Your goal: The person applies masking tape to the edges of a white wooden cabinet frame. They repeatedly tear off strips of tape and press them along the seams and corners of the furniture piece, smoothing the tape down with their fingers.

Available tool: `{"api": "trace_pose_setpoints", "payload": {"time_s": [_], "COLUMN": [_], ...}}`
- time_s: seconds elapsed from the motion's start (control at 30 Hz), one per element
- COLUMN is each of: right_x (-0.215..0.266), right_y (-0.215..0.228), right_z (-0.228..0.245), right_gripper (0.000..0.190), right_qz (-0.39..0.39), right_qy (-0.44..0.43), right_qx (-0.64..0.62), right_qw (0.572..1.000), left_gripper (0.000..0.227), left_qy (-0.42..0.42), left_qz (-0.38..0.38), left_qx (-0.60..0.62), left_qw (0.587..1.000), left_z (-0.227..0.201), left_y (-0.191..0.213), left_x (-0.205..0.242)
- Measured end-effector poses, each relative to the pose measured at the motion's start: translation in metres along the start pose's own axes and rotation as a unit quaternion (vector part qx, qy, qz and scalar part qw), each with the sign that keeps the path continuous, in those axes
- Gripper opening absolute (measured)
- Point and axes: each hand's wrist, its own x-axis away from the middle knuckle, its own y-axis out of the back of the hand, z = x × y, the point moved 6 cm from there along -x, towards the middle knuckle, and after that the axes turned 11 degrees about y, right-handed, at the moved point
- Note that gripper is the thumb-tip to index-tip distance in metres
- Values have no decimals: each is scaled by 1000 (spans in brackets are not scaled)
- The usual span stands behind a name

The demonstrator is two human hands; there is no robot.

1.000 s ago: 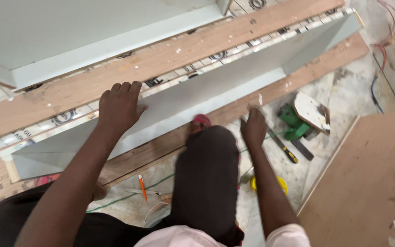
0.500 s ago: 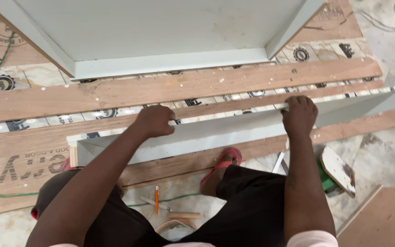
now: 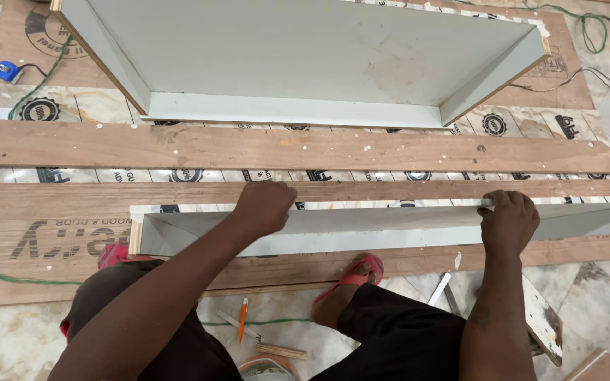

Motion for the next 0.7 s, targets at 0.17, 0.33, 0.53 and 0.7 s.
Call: {"api": "trace_pose_setpoints", "payload": {"time_s": [0.17,0.33,0.53,0.7], "right_x": [-9,-10,-20,-36], "right_y": [-7,8,47,78], "right_z": [-3,3,49,121], "right_gripper": [11,9,11,17], "right_qz": [8,27,23,21], "right_qy": [1,42,103,160], "right_qx": [31,64,60,4], "right_qw": [999,997,993,987], "left_gripper": [6,17,23,27], "left_qy": [-4,-11,-5,60], "left_qz": [28,22,-28,-45], "left_qx": [-41,-32,-46,-69], "left_qw": [999,999,999,995], "left_z": [0,2,42,108], "left_y": [6,24,61,81], "left_x": [1,11,28,55]}}
